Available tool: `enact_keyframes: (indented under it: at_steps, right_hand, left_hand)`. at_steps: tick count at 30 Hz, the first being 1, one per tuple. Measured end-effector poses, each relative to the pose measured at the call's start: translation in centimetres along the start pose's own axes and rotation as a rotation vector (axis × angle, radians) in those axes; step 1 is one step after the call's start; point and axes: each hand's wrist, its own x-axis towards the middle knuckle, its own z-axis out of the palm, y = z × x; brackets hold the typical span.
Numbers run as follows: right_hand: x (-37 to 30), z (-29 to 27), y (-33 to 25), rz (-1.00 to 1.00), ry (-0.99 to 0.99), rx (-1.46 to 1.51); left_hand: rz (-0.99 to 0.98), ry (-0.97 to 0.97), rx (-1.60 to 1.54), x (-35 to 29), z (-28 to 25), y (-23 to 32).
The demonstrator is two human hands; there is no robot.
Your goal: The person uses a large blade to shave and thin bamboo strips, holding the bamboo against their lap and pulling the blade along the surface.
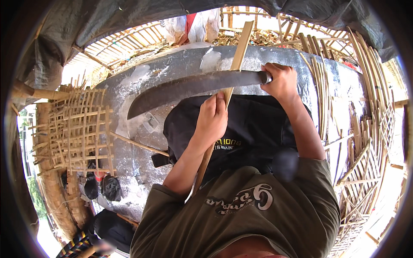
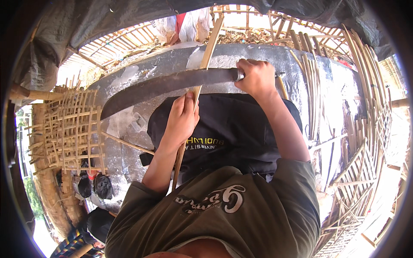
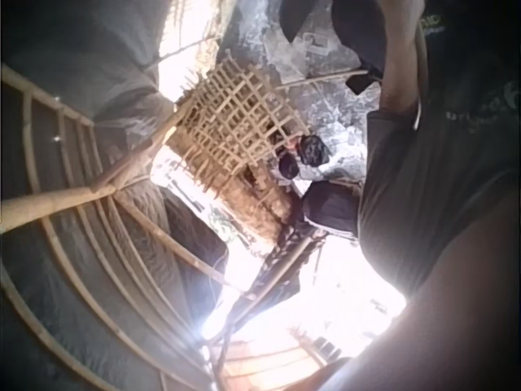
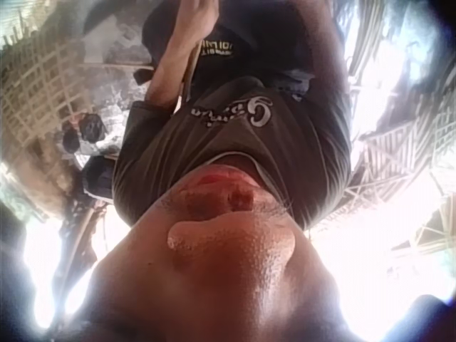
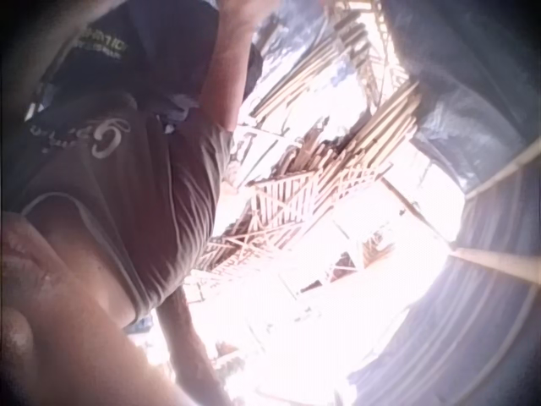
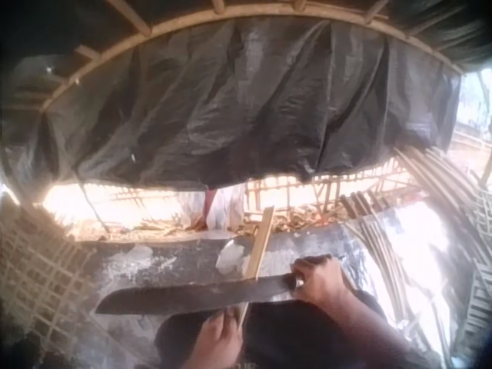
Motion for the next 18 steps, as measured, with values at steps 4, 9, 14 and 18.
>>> enact_keyframes:
  at_steps: [4,9,14,18]
  right_hand:
    - [0.2,-0.4,0.0,0.006,-0.04,-0.003]
    - [0.4,0.3,0.7,-0.016,-0.003,-0.032]
    - [0.9,0.6,1.2,-0.023,0.005,-0.065]
    - [2.4,0.5,5.1,0.304,0.019,-0.277]
  left_hand:
    - [-0.012,-0.014,0.026,-0.2,-0.1,0.3]
    - [0.015,-0.025,0.031,0.1,0.1,-0.5]
    - [0.04,-0.028,0.04,0.1,-0.1,-0.9]
    - [-0.013,-0.034,0.072,-1.2,-0.4,-0.9]
